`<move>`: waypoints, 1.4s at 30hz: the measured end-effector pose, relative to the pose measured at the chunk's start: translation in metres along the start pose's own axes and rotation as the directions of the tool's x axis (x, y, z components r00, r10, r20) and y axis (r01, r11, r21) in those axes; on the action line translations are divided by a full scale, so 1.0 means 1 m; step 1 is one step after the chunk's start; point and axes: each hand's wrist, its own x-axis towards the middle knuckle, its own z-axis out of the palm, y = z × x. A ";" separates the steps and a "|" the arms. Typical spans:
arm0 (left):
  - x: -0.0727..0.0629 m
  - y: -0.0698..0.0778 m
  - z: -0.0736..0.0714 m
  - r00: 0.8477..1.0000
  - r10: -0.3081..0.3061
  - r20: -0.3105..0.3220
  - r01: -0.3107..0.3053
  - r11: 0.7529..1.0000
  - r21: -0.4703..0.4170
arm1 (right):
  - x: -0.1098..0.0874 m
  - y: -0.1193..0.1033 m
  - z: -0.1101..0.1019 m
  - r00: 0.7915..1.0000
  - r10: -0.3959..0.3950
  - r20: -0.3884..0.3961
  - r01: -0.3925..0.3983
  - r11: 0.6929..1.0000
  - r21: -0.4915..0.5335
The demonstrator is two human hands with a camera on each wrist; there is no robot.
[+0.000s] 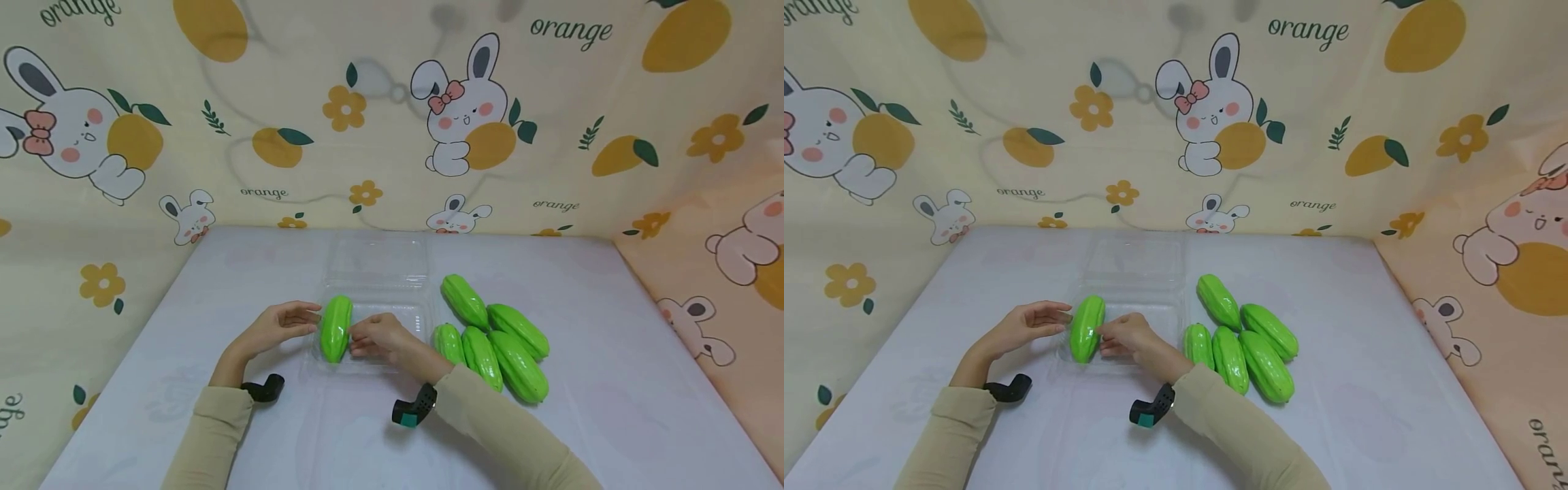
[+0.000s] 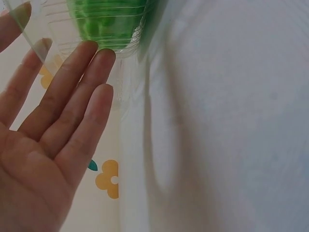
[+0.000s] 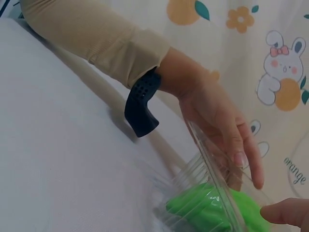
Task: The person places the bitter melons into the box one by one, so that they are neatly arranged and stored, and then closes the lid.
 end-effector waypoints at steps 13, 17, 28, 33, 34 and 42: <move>0.001 -0.002 -0.002 1.000 0.012 -0.007 -0.012 1.000 0.009 | -0.013 0.001 -0.009 0.999 -0.046 0.029 0.047 0.998 -0.036; 0.001 -0.002 -0.002 1.000 0.009 -0.002 -0.009 1.000 0.011 | -0.018 0.000 -0.015 0.998 -0.062 0.032 0.064 0.996 -0.068; 0.001 -0.003 -0.003 1.000 0.004 0.009 -0.004 1.000 0.010 | -0.032 -0.001 -0.025 0.992 -0.106 0.071 0.114 0.985 -0.127; 0.000 -0.003 -0.003 1.000 -0.002 0.007 0.002 1.000 0.025 | -0.033 0.001 -0.030 0.990 -0.122 0.068 0.132 0.975 -0.178; 0.000 -0.003 -0.003 1.000 -0.002 0.005 0.002 1.000 0.026 | -0.033 0.001 -0.031 0.990 -0.125 0.064 0.135 0.973 -0.186; 0.000 -0.002 -0.002 1.000 0.000 0.000 0.000 1.000 0.028 | -0.040 -0.002 -0.039 0.985 -0.172 0.030 0.174 0.955 -0.239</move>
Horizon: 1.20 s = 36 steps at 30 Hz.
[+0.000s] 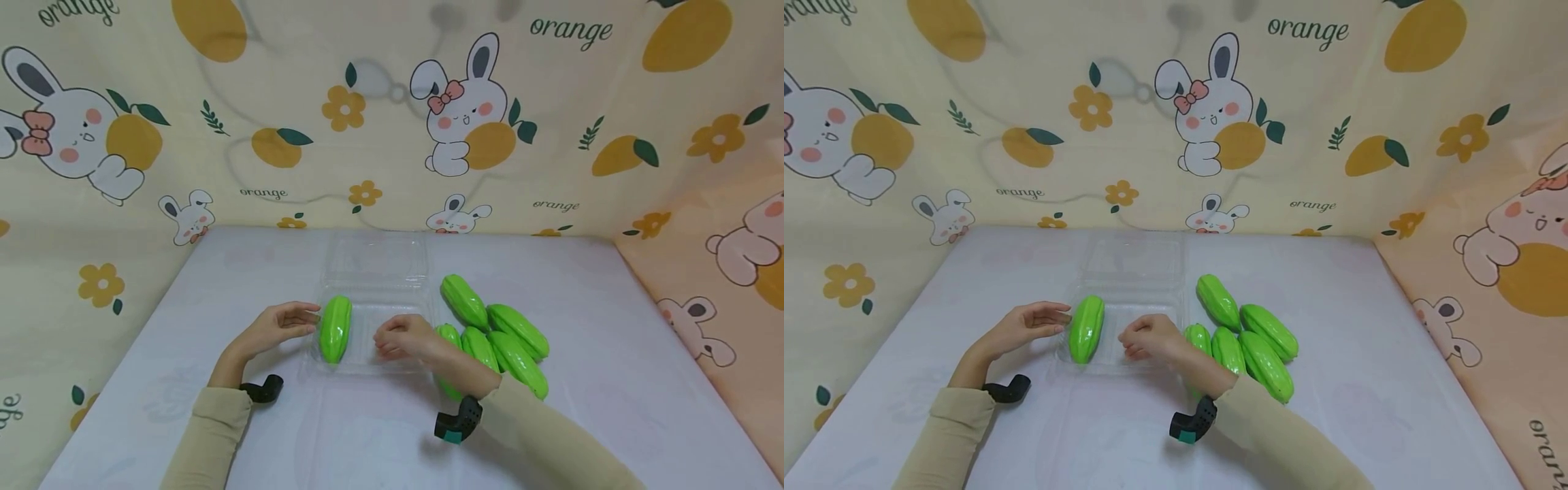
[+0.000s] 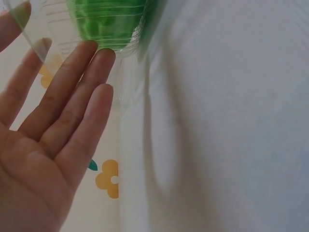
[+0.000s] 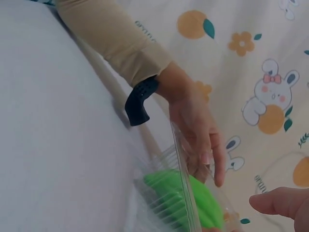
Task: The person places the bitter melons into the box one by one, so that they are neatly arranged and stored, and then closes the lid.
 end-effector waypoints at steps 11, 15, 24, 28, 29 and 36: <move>-0.001 0.002 0.001 1.000 -0.016 -0.002 0.016 1.000 -0.006 | -0.012 -0.001 -0.014 1.000 -0.004 -0.020 0.002 0.995 -0.097; -0.001 0.001 0.000 1.000 -0.007 -0.007 0.007 1.000 0.008 | -0.017 -0.001 -0.020 1.000 -0.016 -0.001 0.016 0.991 -0.132; 0.000 0.000 0.001 1.000 -0.008 -0.009 0.008 1.000 0.014 | -0.024 0.003 -0.033 0.998 -0.063 0.008 0.064 0.990 -0.126; 0.000 -0.001 0.001 1.000 -0.007 -0.011 0.007 1.000 0.007 | -0.028 0.007 -0.040 0.996 -0.080 0.027 0.082 0.990 -0.112; 0.000 -0.002 0.001 1.000 -0.002 -0.009 0.002 1.000 0.007 | -0.029 0.008 -0.042 0.996 -0.082 0.032 0.085 0.991 -0.108; 0.001 -0.003 0.000 1.000 0.002 -0.003 -0.002 1.000 -0.003 | -0.037 0.012 -0.052 0.994 -0.097 0.053 0.102 0.990 -0.097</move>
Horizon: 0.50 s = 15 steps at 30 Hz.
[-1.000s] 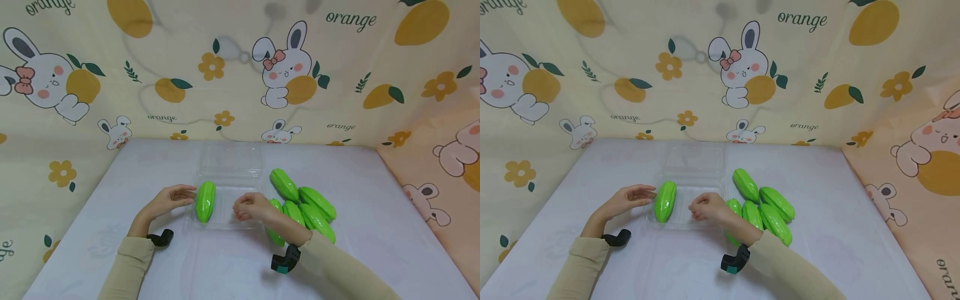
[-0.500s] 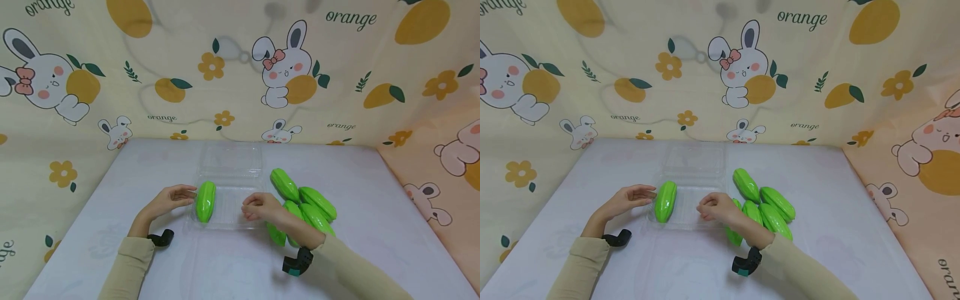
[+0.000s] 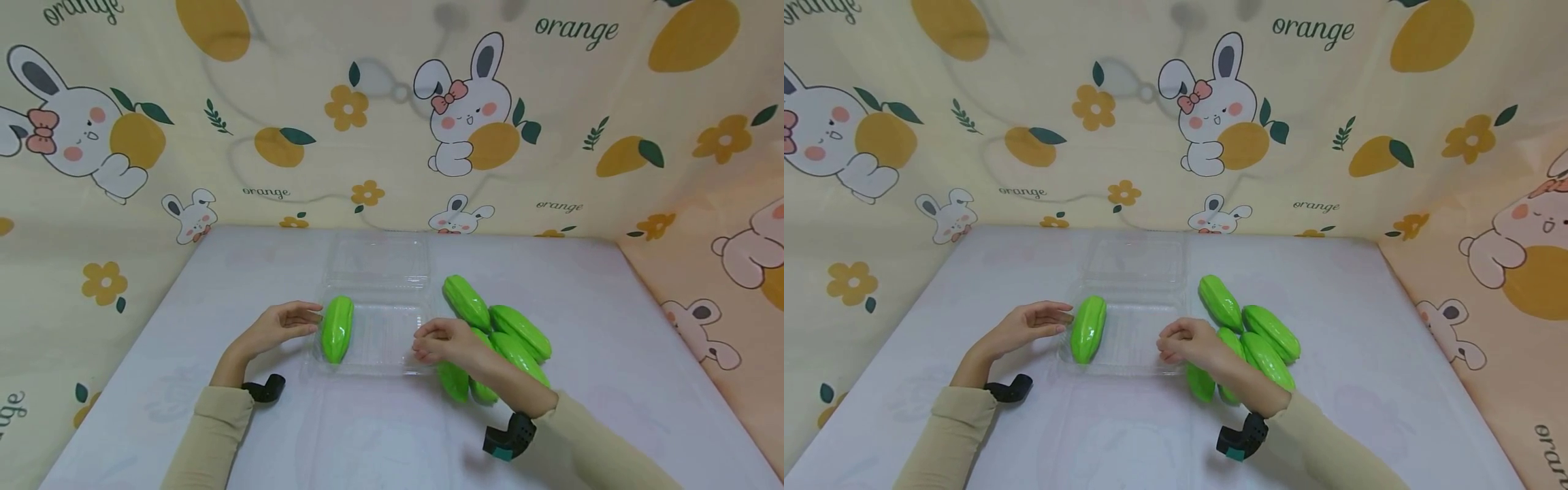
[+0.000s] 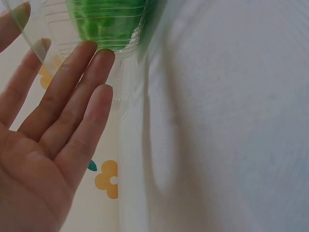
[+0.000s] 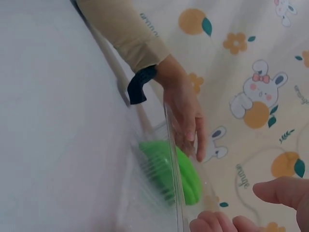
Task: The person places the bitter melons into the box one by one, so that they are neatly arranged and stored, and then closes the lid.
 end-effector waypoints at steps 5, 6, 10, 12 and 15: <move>0.000 0.001 0.000 1.000 0.000 0.005 0.000 1.000 -0.002 | -0.005 -0.002 -0.008 1.000 0.001 -0.010 -0.001 1.000 -0.005; 0.000 0.001 0.000 1.000 -0.001 0.004 0.001 1.000 -0.001 | -0.005 -0.003 -0.010 1.000 0.001 -0.009 -0.001 1.000 -0.007; 0.000 0.000 0.000 1.000 -0.010 0.000 0.010 1.000 0.007 | -0.007 -0.003 -0.015 1.000 -0.009 0.009 0.009 1.000 -0.024; -0.001 0.001 0.001 1.000 -0.012 -0.004 0.012 1.000 0.009 | -0.007 -0.002 -0.017 1.000 -0.008 0.008 0.009 1.000 -0.026; -0.001 0.002 0.001 1.000 -0.007 -0.005 0.007 1.000 0.009 | -0.009 -0.002 -0.021 1.000 0.002 -0.007 -0.002 0.999 -0.038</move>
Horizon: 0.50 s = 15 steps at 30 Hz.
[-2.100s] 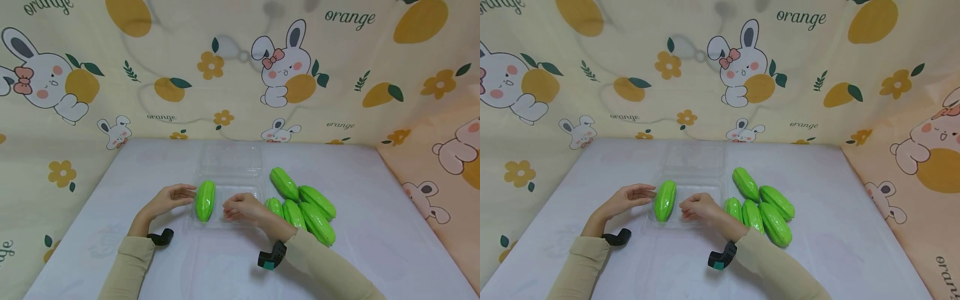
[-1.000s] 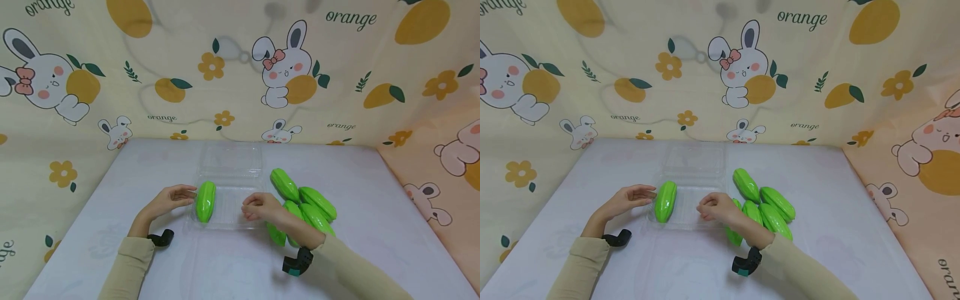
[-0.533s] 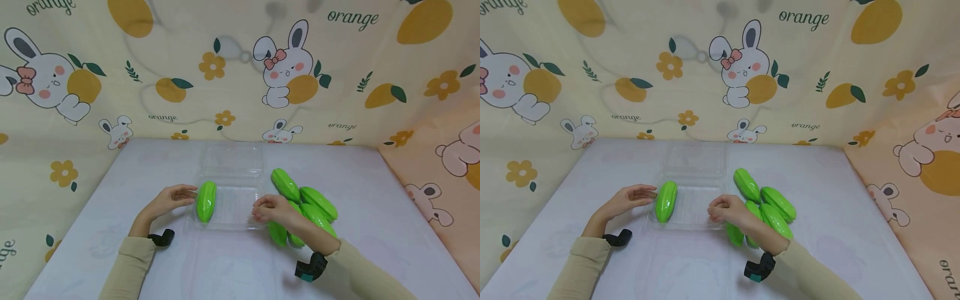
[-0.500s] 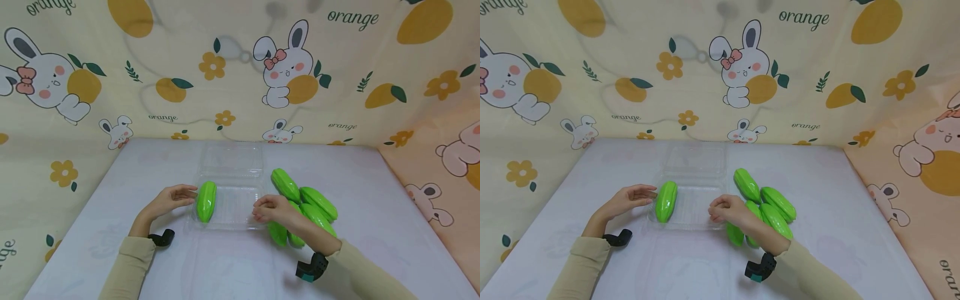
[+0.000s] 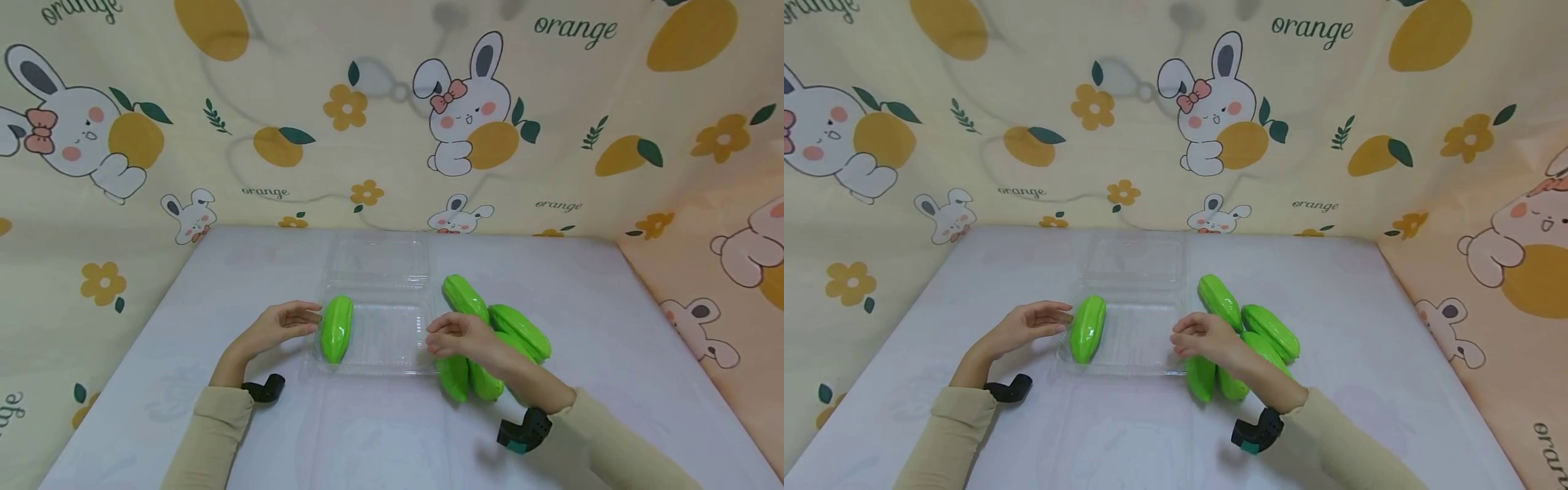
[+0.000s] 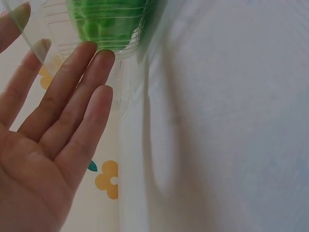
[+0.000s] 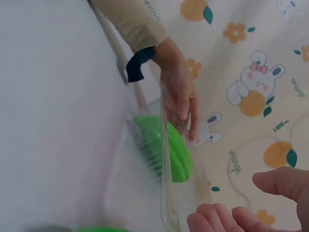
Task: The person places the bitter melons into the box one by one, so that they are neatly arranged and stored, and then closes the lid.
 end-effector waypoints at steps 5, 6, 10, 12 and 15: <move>0.001 0.002 0.000 1.000 0.006 0.005 -0.006 1.000 -0.005 | -0.004 -0.001 -0.007 1.000 0.000 -0.022 0.000 1.000 -0.025; 0.001 0.002 -0.001 1.000 0.003 0.005 -0.003 1.000 -0.006 | -0.005 -0.001 -0.008 1.000 0.000 -0.028 -0.001 1.000 -0.028; 0.001 0.001 -0.001 1.000 0.001 0.006 0.000 1.000 -0.014 | -0.007 0.000 -0.015 0.999 -0.013 -0.039 0.011 0.999 -0.048; 0.000 0.001 -0.001 1.000 0.004 0.007 -0.003 1.000 -0.021 | -0.008 0.002 -0.020 0.999 -0.016 -0.040 0.013 0.997 -0.074; 0.000 0.002 -0.001 1.000 0.004 0.006 -0.003 1.000 -0.023 | -0.009 0.004 -0.028 0.999 -0.027 -0.033 0.023 0.993 -0.119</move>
